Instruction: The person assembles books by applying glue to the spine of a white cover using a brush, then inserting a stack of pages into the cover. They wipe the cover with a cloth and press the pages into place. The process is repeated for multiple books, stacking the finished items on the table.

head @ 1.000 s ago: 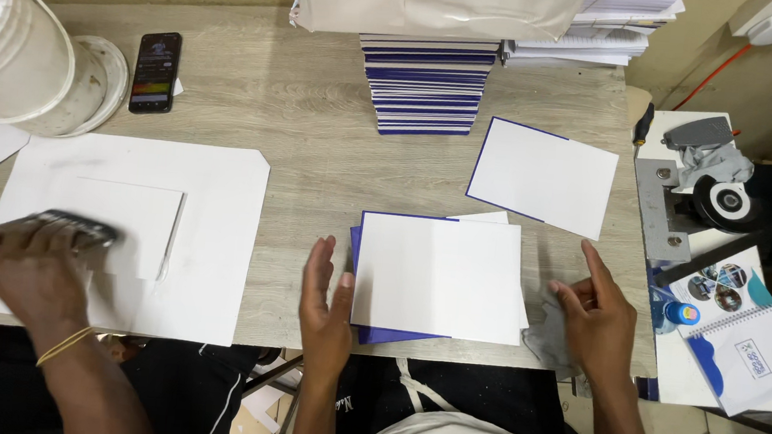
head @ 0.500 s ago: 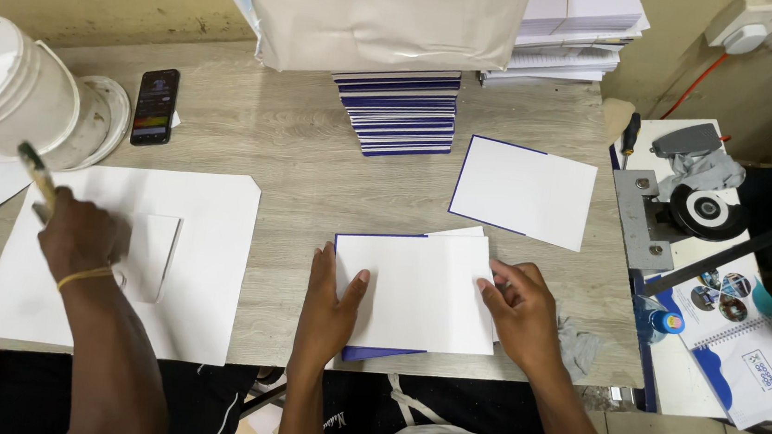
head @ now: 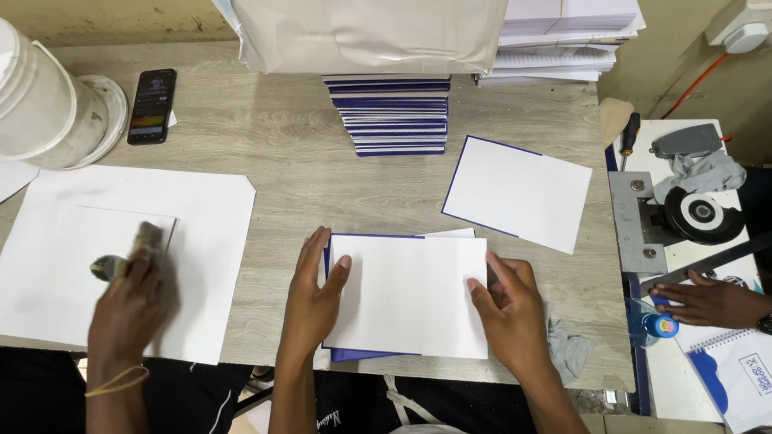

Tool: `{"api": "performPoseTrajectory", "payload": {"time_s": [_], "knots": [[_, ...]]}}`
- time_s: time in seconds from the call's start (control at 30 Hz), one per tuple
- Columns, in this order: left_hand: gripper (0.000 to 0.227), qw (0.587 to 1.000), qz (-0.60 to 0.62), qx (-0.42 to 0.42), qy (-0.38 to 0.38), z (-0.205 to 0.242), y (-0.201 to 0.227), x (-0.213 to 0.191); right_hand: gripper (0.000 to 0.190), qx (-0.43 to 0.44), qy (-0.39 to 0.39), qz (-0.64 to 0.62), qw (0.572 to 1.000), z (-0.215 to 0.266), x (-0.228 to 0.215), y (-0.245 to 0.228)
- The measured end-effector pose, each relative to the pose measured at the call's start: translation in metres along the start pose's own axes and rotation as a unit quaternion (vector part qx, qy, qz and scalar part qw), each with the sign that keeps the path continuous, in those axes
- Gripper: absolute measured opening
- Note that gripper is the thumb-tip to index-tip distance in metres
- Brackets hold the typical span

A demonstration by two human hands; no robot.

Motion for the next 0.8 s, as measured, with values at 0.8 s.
{"api": "performPoseTrajectory", "payload": {"time_s": [0.8], "knots": [[0.071, 0.945, -0.234, 0.001, -0.229, -0.178, -0.003, 0.181, 0.034, 0.037, 0.241, 0.161, 0.956, -0.123, -0.105, 0.148]]}}
Point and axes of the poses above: each hand's wrist, its own z-axis away from the middle knuckle, its own x-axis out of the palm, y = z × x, the point moved 8 cm from there along -z, towards the middle knuckle, and after that the axes turned 2 degrees about z, right-handed, at the moved point
